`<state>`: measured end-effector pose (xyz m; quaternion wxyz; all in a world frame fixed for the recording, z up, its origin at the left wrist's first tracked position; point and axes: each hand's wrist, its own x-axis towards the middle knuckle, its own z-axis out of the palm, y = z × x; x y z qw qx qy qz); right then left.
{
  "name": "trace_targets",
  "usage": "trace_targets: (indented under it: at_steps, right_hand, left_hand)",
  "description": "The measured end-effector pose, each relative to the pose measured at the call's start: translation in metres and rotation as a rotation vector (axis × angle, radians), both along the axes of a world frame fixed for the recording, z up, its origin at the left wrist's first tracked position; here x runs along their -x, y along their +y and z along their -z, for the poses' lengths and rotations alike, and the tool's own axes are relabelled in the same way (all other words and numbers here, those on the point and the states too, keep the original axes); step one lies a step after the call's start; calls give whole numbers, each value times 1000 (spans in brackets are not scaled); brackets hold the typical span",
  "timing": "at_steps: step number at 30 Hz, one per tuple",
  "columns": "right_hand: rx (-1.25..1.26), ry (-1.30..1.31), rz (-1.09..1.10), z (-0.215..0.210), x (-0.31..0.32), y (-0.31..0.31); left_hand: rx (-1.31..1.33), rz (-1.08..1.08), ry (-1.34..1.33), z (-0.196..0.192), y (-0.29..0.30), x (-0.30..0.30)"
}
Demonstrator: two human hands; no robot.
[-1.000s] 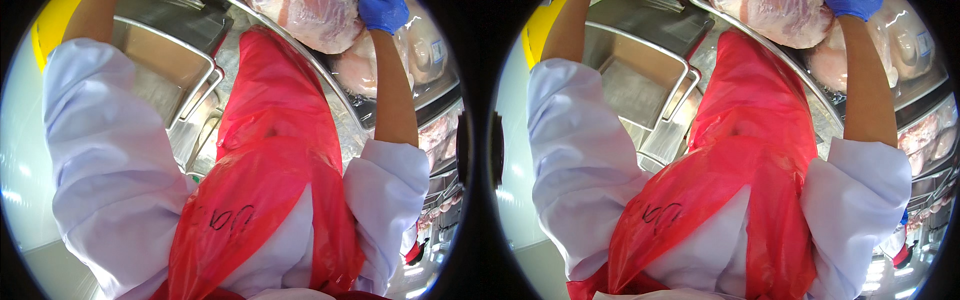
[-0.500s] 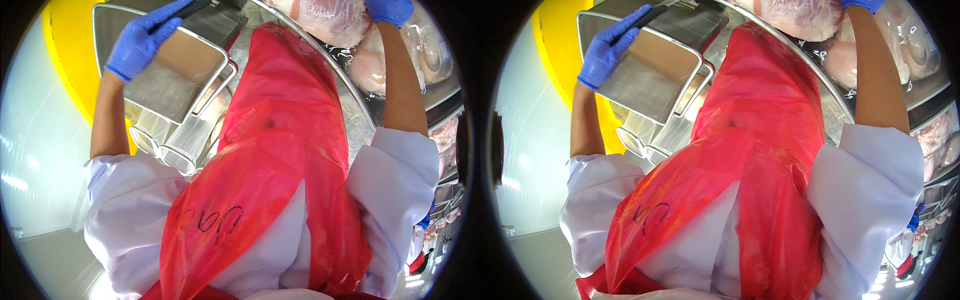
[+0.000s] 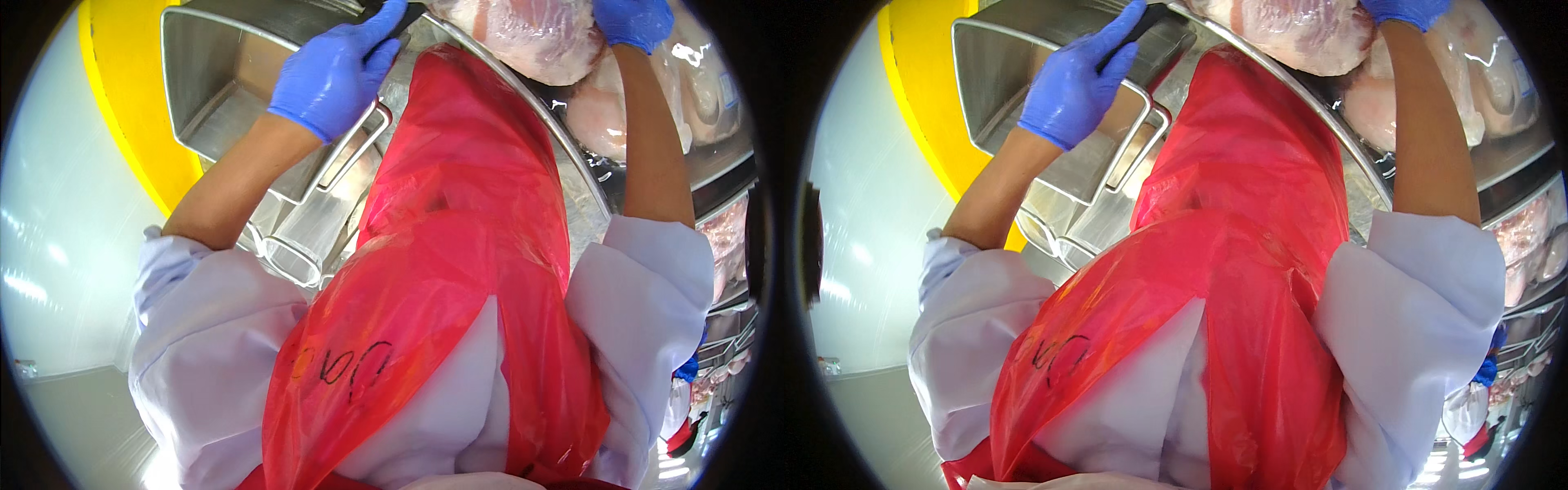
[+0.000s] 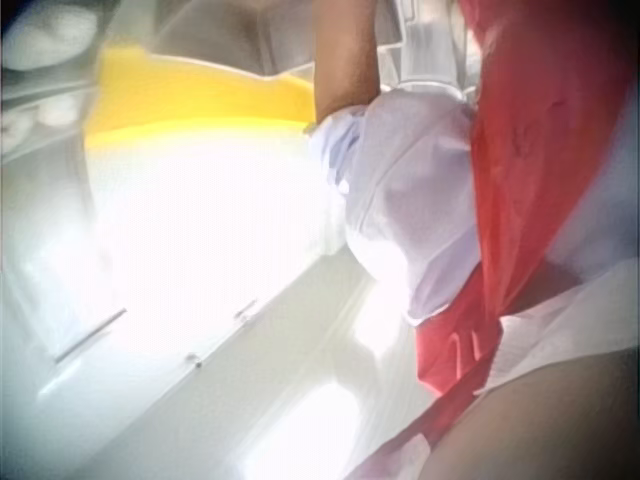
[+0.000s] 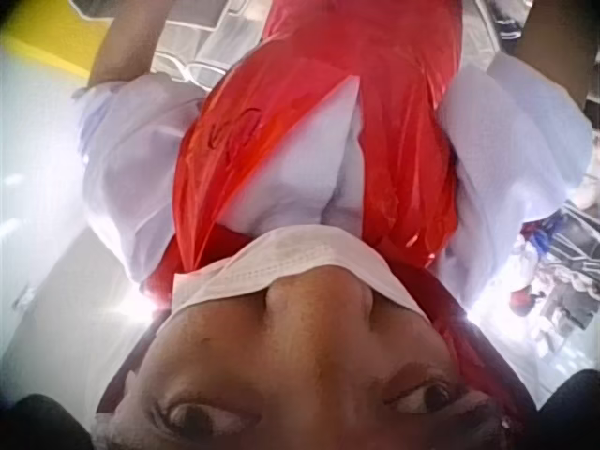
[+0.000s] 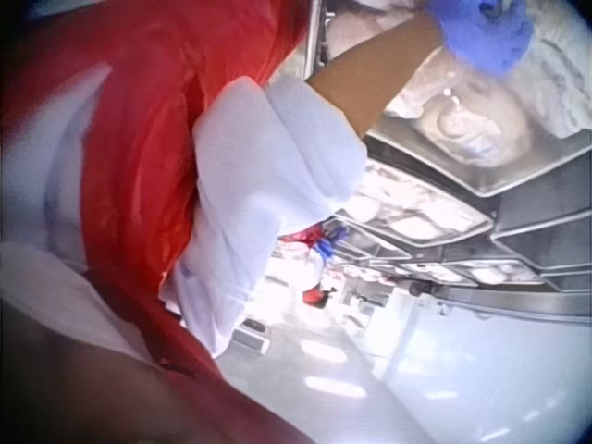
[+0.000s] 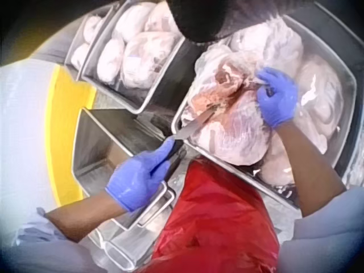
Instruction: The person uses a knife to cut raw meat portions from a metal tray and places them into a separate container. The person handles the meat with gloved hands and repeatedly slices and transfers pieces throughout the clip.
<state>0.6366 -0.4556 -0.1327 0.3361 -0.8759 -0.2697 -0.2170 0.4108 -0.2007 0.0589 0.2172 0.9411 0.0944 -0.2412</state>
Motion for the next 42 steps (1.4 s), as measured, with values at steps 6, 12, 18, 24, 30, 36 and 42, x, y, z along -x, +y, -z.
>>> trace_targets:
  at_steps: [6, 12, 18, 24, 30, 36, 42]
  right_hand:
    - [39, 3, 41, -7, 5, -3]
    - [134, 43, 76, -14, 6, -2]
    - [78, 16, 61, -7, 9, -3]
    - [77, 27, 77, -8, 9, -4]
    - [121, 37, 73, -15, 8, -3]
    - [93, 60, 50, -14, 9, -8]
    - [122, -44, 73, -13, 20, -3]
  left_hand:
    - [-69, -14, 83, -33, 13, 9]
    - [-170, -108, 40, 3, -30, 18]
    - [-238, -155, 107, -4, -45, 29]
    - [-302, -146, 173, -21, -54, 8]
    - [-253, -156, 74, 14, -51, 17]
    - [-285, -289, -26, 54, -66, 46]
    - [-288, -414, -207, 107, -86, 78]
